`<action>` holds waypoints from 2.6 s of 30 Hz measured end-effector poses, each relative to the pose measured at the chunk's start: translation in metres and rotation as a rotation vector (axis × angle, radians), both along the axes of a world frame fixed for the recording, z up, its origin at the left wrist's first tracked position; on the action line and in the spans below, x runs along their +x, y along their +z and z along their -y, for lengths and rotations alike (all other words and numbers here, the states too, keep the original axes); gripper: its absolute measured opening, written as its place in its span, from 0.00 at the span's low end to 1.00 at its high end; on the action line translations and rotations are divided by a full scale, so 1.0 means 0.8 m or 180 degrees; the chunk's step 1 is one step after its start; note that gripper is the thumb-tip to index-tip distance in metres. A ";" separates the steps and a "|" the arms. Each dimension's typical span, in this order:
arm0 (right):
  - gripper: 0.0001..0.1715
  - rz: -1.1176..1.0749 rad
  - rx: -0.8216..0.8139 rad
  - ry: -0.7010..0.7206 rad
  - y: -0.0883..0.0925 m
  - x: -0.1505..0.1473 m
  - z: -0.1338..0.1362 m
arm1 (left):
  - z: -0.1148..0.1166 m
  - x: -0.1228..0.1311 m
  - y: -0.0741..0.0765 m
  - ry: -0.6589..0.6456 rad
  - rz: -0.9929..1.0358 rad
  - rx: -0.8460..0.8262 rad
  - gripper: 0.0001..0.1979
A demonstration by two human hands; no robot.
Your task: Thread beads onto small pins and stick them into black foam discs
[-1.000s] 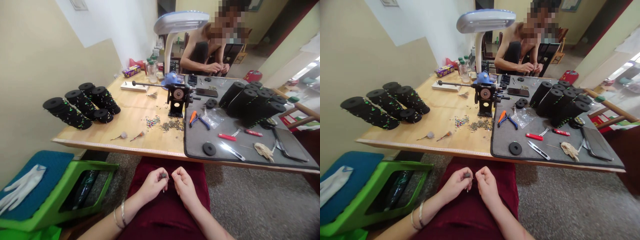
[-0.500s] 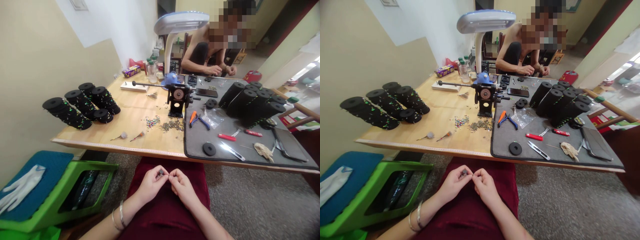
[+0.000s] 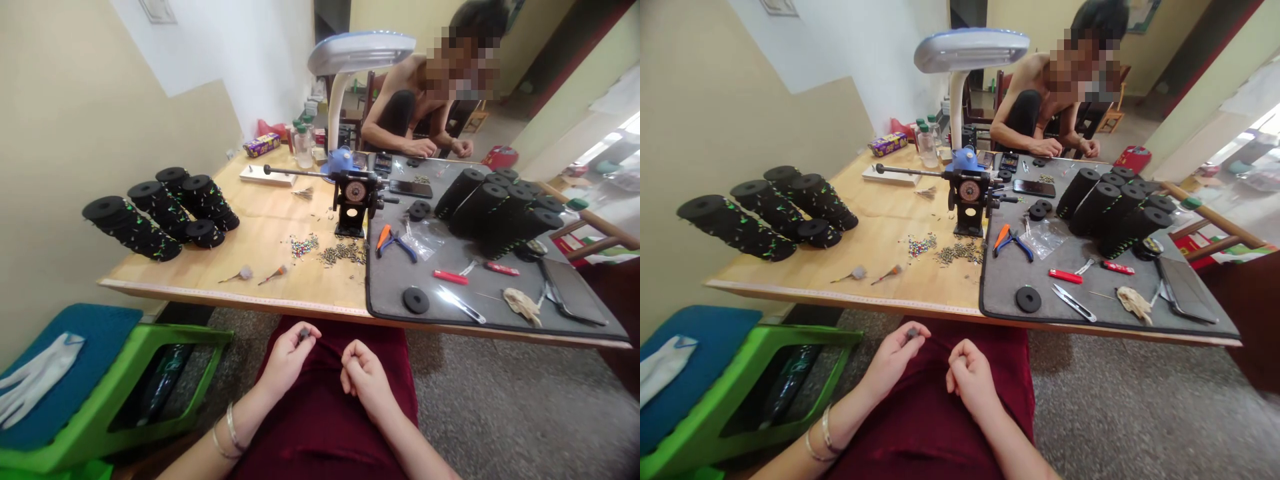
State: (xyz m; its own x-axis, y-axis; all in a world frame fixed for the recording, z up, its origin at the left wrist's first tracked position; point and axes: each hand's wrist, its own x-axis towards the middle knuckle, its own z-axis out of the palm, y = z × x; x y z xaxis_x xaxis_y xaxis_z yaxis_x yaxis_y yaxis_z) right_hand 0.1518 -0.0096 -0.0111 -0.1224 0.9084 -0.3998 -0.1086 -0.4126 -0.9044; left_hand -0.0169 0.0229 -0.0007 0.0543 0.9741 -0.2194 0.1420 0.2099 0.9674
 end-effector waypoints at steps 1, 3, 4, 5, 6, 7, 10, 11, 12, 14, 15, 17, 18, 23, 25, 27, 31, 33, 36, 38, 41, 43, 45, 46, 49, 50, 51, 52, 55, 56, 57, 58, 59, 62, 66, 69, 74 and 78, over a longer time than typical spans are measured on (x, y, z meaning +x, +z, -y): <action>0.06 -0.0033 -0.0005 -0.0022 0.001 0.000 0.000 | 0.001 -0.001 0.001 -0.0066 -0.0025 -0.0045 0.05; 0.08 -0.0065 0.0041 -0.0037 0.003 -0.001 -0.001 | 0.005 -0.001 0.003 -0.0230 -0.0070 -0.0176 0.04; 0.09 -0.0043 0.0097 -0.0028 0.003 -0.002 0.000 | 0.007 0.000 0.004 -0.0326 -0.0068 -0.0257 0.04; 0.11 0.0008 0.0171 -0.0017 0.002 -0.002 0.000 | 0.009 0.002 0.005 -0.0424 -0.0041 -0.0340 0.04; 0.12 0.0081 0.0256 -0.0008 0.002 -0.002 0.001 | 0.011 0.005 0.006 -0.0510 0.0009 -0.0409 0.05; 0.13 0.0163 0.0337 0.0010 0.001 -0.002 0.001 | 0.013 0.007 0.007 -0.0570 0.0068 -0.0458 0.06; 0.15 0.0308 0.0439 0.0073 0.000 -0.001 0.003 | 0.013 0.016 0.010 -0.0602 0.0192 -0.0452 0.09; 0.16 0.0302 0.0416 0.0099 0.000 -0.001 0.003 | 0.012 0.018 0.011 -0.0602 0.0227 -0.0428 0.08; 0.17 0.0277 0.0379 0.0130 0.000 -0.001 0.003 | 0.011 0.020 0.013 -0.0608 0.0263 -0.0419 0.08; 0.18 0.0201 0.0306 0.0176 0.002 0.000 0.002 | 0.009 0.022 0.015 -0.0620 0.0343 -0.0462 0.08; 0.18 0.0159 0.0277 0.0186 0.003 0.000 0.001 | 0.008 0.022 0.016 -0.0604 0.0380 -0.0510 0.09; 0.19 0.0074 0.0214 0.0183 0.004 0.000 0.001 | 0.006 0.021 0.017 -0.0521 0.0446 -0.0604 0.10; 0.19 0.0035 0.0183 0.0181 0.005 0.000 0.000 | 0.005 0.019 0.017 -0.0478 0.0481 -0.0637 0.10; 0.19 -0.0028 0.0153 0.0323 0.008 0.002 -0.003 | 0.004 0.014 0.020 -0.0401 0.0367 -0.0424 0.10; 0.19 -0.0026 0.0248 0.0337 0.010 0.002 -0.005 | 0.004 0.014 0.024 -0.0492 0.0153 -0.0188 0.09; 0.19 -0.0050 0.0358 0.0311 0.012 0.002 -0.008 | 0.005 0.015 0.027 -0.0593 -0.0039 -0.0042 0.09; 0.20 -0.0198 0.0332 0.0361 0.011 0.000 -0.011 | 0.006 0.017 0.032 -0.0751 -0.0251 0.0031 0.09; 0.20 -0.0143 0.0332 0.0409 0.008 -0.001 -0.012 | 0.006 0.018 0.032 -0.0791 -0.0408 0.0110 0.09; 0.19 0.0070 0.0494 0.0375 0.004 0.000 -0.012 | 0.001 0.015 0.032 -0.0878 -0.0650 0.0270 0.08; 0.19 0.0076 0.0538 0.0244 0.002 0.002 -0.013 | -0.009 0.010 0.035 -0.0921 -0.0905 0.0485 0.09; 0.21 -0.0168 0.0441 -0.0071 0.001 0.004 -0.016 | -0.039 -0.003 0.045 -0.0834 -0.1595 0.1077 0.09; 0.23 -0.0365 0.0326 -0.0268 0.002 0.006 -0.017 | -0.064 -0.012 0.054 -0.0751 -0.2163 0.1470 0.08; 0.25 -0.0504 0.0209 -0.0394 0.002 0.008 -0.018 | -0.086 -0.019 0.060 -0.0726 -0.2675 0.1710 0.07; 0.26 -0.0542 0.0170 -0.0441 0.002 0.009 -0.017 | -0.095 -0.021 0.062 -0.0739 -0.2868 0.1785 0.07; 0.28 -0.0607 0.0133 -0.0537 -0.001 0.012 -0.017 | -0.113 -0.022 0.064 -0.0801 -0.3165 0.1939 0.07; 0.28 -0.0622 0.0134 -0.0561 -0.003 0.012 -0.017 | -0.117 -0.021 0.065 -0.0792 -0.3195 0.1996 0.07; 0.29 -0.0639 0.0137 -0.0582 -0.005 0.012 -0.017 | -0.120 -0.019 0.066 -0.0759 -0.3200 0.2060 0.07; 0.29 -0.0661 0.0142 -0.0599 -0.007 0.013 -0.018 | -0.123 -0.017 0.068 -0.0704 -0.3180 0.2133 0.08; 0.30 -0.0710 0.0162 -0.0637 -0.013 0.013 -0.020 | -0.135 -0.008 0.076 -0.0542 -0.3036 0.2263 0.07; 0.30 -0.0717 0.0170 -0.0646 -0.015 0.013 -0.021 | -0.140 -0.003 0.080 -0.0546 -0.2999 0.2258 0.07; 0.30 -0.0719 0.0177 -0.0655 -0.016 0.013 -0.021 | -0.146 0.002 0.082 -0.0581 -0.2984 0.2242 0.07; 0.30 -0.0720 0.0183 -0.0661 -0.017 0.013 -0.021 | -0.151 0.008 0.085 -0.0645 -0.2993 0.2226 0.07; 0.30 -0.0720 0.0187 -0.0666 -0.018 0.013 -0.021 | -0.157 0.014 0.087 -0.0722 -0.3018 0.2216 0.07; 0.30 -0.0728 0.0194 -0.0679 -0.018 0.014 -0.020 | -0.172 0.034 0.087 -0.0934 -0.3142 0.2234 0.07; 0.30 -0.0751 0.0211 -0.0734 -0.018 0.017 -0.018 | -0.187 0.053 0.082 -0.1127 -0.3369 0.2204 0.08; 0.28 -0.0792 0.0166 -0.0815 -0.013 0.020 -0.014 | -0.194 0.058 0.078 -0.1247 -0.3489 0.2129 0.10; 0.22 -0.0986 0.0141 -0.0849 0.009 0.023 -0.009 | -0.200 0.055 0.076 -0.1453 -0.3409 0.2141 0.11; 0.23 -0.1109 -0.0028 -0.0938 0.021 0.023 -0.010 | -0.196 0.050 0.082 -0.1469 -0.3143 0.2195 0.10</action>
